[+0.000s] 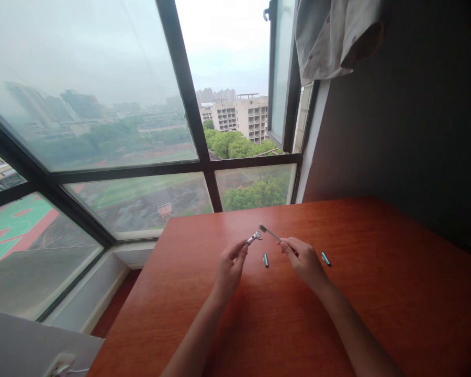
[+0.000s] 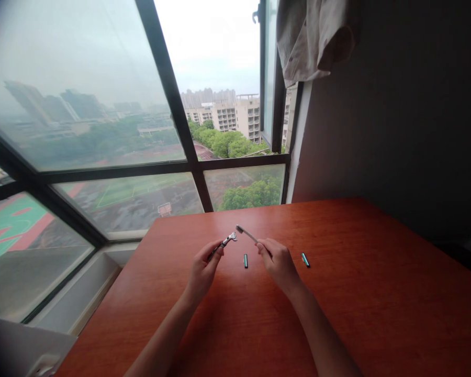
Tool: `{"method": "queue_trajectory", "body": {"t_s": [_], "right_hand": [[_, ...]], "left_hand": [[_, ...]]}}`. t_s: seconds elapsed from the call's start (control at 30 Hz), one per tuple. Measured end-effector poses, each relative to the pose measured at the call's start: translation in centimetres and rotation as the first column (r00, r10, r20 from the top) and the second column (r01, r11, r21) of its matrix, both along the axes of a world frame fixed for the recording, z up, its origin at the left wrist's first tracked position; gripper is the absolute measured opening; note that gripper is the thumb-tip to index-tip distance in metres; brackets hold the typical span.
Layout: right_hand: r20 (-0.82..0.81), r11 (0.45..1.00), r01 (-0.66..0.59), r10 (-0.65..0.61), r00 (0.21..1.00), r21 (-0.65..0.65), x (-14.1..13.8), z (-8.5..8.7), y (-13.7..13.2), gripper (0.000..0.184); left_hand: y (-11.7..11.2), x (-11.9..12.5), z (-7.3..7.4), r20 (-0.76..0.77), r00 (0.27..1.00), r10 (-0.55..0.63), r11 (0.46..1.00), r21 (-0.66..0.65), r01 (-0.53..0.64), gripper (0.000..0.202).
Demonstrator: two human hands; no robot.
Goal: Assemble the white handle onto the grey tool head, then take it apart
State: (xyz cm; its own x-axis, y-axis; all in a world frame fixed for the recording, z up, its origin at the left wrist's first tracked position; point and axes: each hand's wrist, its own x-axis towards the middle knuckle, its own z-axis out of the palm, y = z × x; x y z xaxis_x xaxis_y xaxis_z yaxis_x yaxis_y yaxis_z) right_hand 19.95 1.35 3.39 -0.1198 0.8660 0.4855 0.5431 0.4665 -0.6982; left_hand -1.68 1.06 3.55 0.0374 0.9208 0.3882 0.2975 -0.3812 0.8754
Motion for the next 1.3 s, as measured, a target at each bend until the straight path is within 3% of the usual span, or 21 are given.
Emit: {"method": "queue_trajectory", "body": {"t_s": [0.1, 0.33, 0.47, 0.6, 0.77, 0.9, 1.3], "right_hand": [[-0.016, 0.997, 0.072, -0.072, 0.997, -0.005, 0.2, -0.1, 0.2, 0.035], [0.036, 0.95, 0.274, -0.272, 0.962, -0.15, 1.1, -1.2, 0.7, 0.034], [0.221, 0.943, 0.312, -0.282, 0.934, -0.117, 1.6, -1.8, 1.1, 0.024], [0.497, 0.901, 0.411, -0.294, 0.816, -0.143, 2.6, -1.9, 1.2, 0.018], [0.688, 0.817, 0.538, -0.268, 0.674, -0.209, 3.8, -2.3, 1.2, 0.02], [0.748, 0.781, 0.581, -0.242, 0.618, -0.228, 3.7, -2.6, 1.1, 0.021], [0.755, 0.765, 0.603, -0.255, 0.604, -0.224, 3.0, -1.9, 0.8, 0.019]], "left_hand": [[0.0, 0.0, 0.1, -0.018, 1.0, 0.006, 1.0, 0.023, -0.005, 0.028], [0.2, 0.0, -0.4, -0.07, 0.998, 0.008, 1.0, 0.016, -0.006, 0.025], [0.2, 0.0, -0.6, -0.081, 0.997, 0.002, 1.0, -0.003, -0.003, 0.025], [0.1, 0.1, -0.6, -0.083, 0.997, 0.0, 1.0, -0.013, -0.002, 0.026], [-0.2, 0.3, -0.1, -0.097, 0.995, 0.0, 1.0, 0.012, 0.002, 0.024], [-0.3, 0.4, 0.2, -0.112, 0.994, -0.004, 0.999, 0.044, 0.009, 0.024], [-0.2, 0.4, -0.1, -0.139, 0.99, -0.002, 0.998, 0.067, 0.011, 0.021]]}}
